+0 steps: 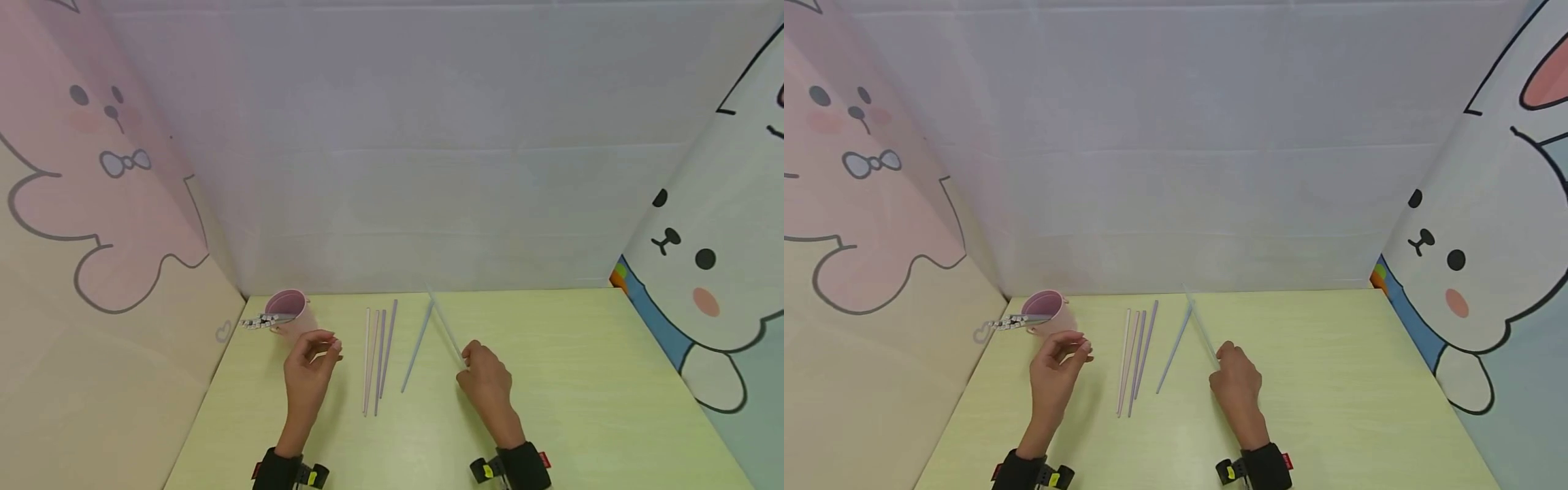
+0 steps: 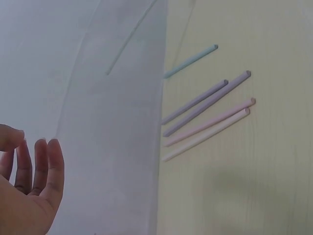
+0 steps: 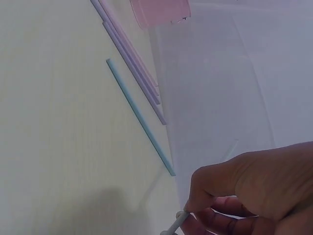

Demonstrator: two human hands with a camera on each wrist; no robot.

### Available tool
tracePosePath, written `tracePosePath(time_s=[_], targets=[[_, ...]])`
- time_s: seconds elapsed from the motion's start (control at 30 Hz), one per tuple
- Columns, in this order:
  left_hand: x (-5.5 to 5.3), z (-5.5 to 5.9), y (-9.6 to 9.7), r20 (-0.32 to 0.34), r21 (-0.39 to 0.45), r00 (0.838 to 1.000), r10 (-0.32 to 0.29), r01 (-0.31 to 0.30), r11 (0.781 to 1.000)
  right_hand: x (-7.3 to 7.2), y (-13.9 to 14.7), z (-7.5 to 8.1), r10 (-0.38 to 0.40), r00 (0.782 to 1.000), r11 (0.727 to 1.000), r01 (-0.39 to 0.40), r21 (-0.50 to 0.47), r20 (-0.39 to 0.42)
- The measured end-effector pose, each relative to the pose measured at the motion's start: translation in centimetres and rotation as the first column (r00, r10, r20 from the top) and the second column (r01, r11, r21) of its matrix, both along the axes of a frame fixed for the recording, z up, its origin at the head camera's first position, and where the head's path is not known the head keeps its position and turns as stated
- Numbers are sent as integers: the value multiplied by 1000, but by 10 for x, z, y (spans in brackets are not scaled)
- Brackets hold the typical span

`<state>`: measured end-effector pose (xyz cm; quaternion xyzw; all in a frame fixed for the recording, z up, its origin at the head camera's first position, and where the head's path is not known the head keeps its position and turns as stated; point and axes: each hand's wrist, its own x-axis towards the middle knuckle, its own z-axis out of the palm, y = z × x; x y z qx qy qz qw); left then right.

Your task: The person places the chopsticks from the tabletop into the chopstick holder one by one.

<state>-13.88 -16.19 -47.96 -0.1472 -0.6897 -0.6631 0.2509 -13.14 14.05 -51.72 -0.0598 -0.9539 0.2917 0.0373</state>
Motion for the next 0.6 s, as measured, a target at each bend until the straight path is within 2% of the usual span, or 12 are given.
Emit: tracePosePath(time_s=[0.2,0.33,0.6], targets=[[6,16,24,47,-24,995,-87,88,996,4,-8,9,16,996,999,-20,-40,-90],[8,25,35,77,-31,991,-108,111,993,7,-14,16,31,989,998,-38,-45,-143],[4,30,49,92,-45,986,-138,142,989,16,-26,34,96,973,990,-116,-85,-209]])
